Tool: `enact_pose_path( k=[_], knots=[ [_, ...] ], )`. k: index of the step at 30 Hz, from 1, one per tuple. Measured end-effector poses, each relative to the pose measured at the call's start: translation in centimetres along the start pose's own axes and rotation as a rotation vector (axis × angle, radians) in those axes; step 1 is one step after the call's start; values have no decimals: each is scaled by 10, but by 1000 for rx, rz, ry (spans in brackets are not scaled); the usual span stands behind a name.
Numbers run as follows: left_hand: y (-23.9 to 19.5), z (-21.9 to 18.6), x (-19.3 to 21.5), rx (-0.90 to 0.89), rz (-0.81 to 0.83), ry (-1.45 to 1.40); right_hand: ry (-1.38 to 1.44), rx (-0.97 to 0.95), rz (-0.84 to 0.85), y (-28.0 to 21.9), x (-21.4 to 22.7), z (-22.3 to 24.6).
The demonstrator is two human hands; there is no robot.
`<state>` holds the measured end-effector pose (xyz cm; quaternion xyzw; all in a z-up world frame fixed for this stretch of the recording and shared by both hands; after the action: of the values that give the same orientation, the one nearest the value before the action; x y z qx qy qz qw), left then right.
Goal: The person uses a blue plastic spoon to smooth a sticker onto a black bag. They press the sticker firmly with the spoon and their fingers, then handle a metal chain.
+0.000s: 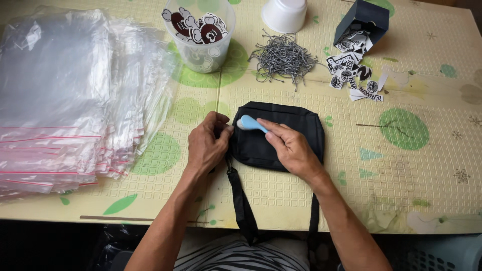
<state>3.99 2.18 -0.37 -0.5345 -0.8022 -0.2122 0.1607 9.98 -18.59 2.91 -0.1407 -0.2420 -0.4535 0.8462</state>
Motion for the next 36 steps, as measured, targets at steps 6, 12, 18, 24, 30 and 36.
enact_pose_path(
  k=[6, 12, 18, 24, 30, 36],
  knots=[
    [-1, 8, -11, -106, -23, 77, -94, -59, 53, 0, 7, 16],
    [3, -16, -18, -122, 66, 158, -223, -103, -170, 22, 35, -57],
    [51, -5, -44, -204, 46, 343, -223, 28, -318, 16, 30, -49],
    [20, -54, -68, -547, -44, 721, -252, 43, -367, 14, 29, -49],
    [-28, -63, -86, -437, -108, 752, -242, 84, -408, 16, 27, -60],
    [-43, -65, -84, -525, -194, 781, -126, 94, -384, 10, 27, -33]
  ],
)
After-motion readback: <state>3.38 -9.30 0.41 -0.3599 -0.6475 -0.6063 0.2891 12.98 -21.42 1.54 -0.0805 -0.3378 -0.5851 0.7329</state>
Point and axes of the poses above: each hand's wrist, its own y-axis towards the middle knuckle, its own x-axis out of the back of the hand, z = x × y, the point moved 5 cm from there along y, towards the middle knuckle, and after that the axes turned 9 degrees about -x, right-handed, at the moved point
